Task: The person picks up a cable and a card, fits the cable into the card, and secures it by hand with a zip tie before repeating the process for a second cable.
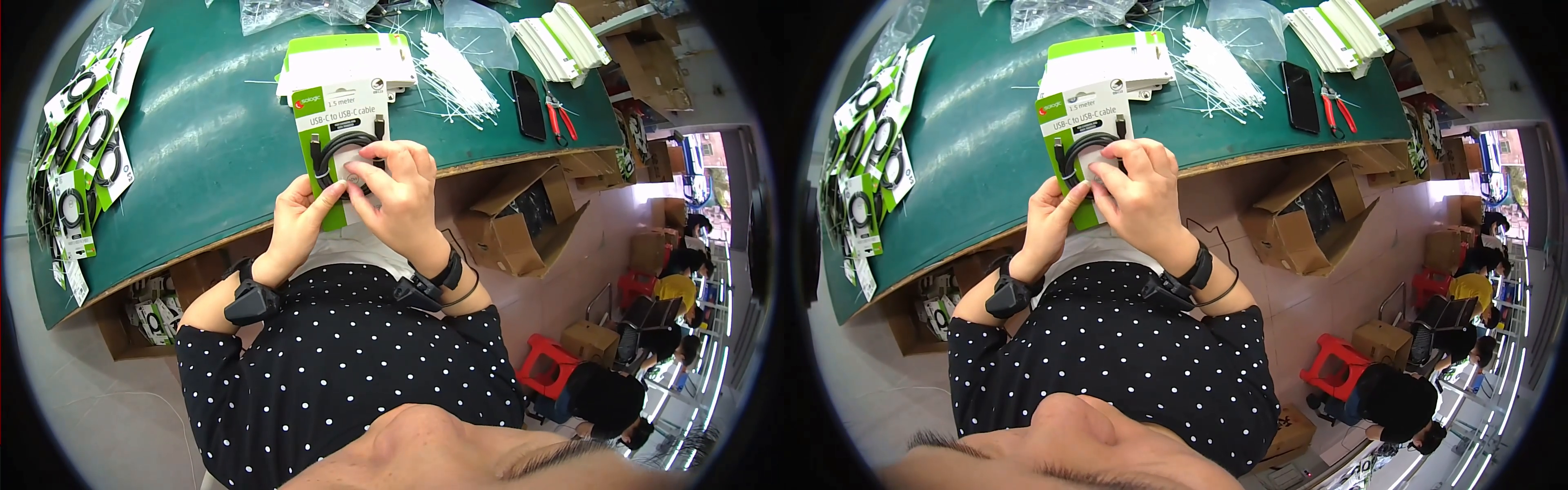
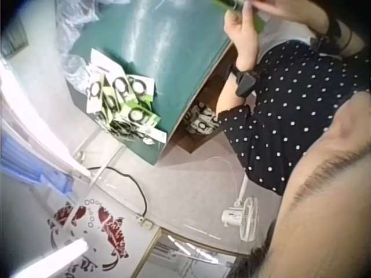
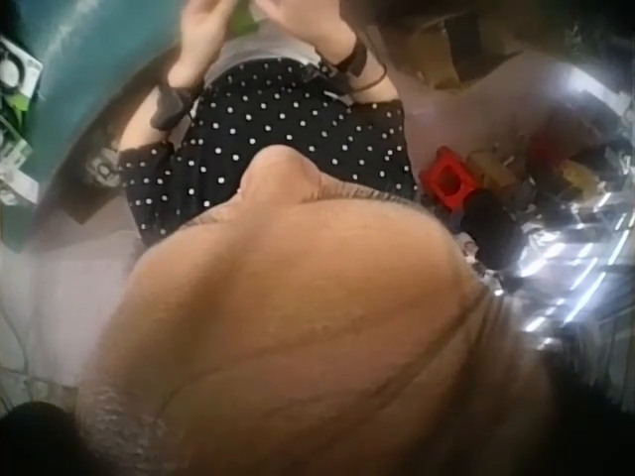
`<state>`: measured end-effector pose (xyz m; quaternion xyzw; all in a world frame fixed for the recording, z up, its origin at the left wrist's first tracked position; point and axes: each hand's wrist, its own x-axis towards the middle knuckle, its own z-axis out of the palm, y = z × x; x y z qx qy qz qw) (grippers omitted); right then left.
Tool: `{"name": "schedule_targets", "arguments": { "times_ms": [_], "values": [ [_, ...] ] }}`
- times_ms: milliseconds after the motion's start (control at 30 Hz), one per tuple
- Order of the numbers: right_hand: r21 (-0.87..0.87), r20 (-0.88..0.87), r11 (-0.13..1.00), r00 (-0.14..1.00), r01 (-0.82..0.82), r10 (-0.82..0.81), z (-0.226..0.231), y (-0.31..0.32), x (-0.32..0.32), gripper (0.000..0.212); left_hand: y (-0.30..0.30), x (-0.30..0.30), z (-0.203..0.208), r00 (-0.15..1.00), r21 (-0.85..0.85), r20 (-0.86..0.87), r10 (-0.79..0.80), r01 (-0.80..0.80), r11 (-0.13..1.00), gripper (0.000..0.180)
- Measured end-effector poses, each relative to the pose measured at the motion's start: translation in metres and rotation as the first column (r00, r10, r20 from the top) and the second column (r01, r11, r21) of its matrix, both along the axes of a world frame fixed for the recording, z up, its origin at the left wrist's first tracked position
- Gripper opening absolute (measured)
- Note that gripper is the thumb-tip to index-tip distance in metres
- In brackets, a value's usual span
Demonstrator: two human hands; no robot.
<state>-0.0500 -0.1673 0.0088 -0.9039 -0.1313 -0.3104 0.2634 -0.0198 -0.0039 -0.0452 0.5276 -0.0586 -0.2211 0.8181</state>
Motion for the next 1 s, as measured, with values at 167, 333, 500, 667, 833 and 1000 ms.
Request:
{"name": "schedule_targets", "arguments": {
  "times_ms": [167,333,500,667,833,1000],
  "values": [
    [0.051,-0.024,0.990,0.991,-0.131,0.133,-0.012,-0.003,0.011,0.017,0.002,0.003,0.001,0.999,0.017,0.041,-0.021,0.021,1.000,0.020],
    [0.146,-0.073,0.973,0.979,-0.176,0.188,-0.016,-0.004,0.010,0.018,0.007,0.006,-0.008,0.999,0.036,0.017,-0.039,0.039,0.999,0.021],
    [0.095,-0.145,0.980,0.972,-0.175,0.187,-0.011,-0.002,0.010,0.017,0.007,0.004,-0.008,0.992,0.108,0.120,-0.045,0.032,0.994,0.021],
    [0.298,-0.133,0.937,0.964,-0.184,0.231,-0.016,-0.002,0.007,0.011,0.008,0.007,-0.006,0.997,0.082,0.072,0.000,-0.006,0.997,0.021],
    [0.527,0.080,0.764,0.916,-0.373,0.393,-0.013,-0.003,0.003,0.010,0.011,0.017,-0.004,0.999,0.049,0.040,0.024,-0.025,0.998,0.021],
    [0.580,-0.009,0.671,0.820,-0.462,0.572,-0.014,-0.004,-0.010,0.012,0.020,0.022,0.004,0.951,0.191,0.298,0.084,-0.145,0.971,0.019]
  ]
}}
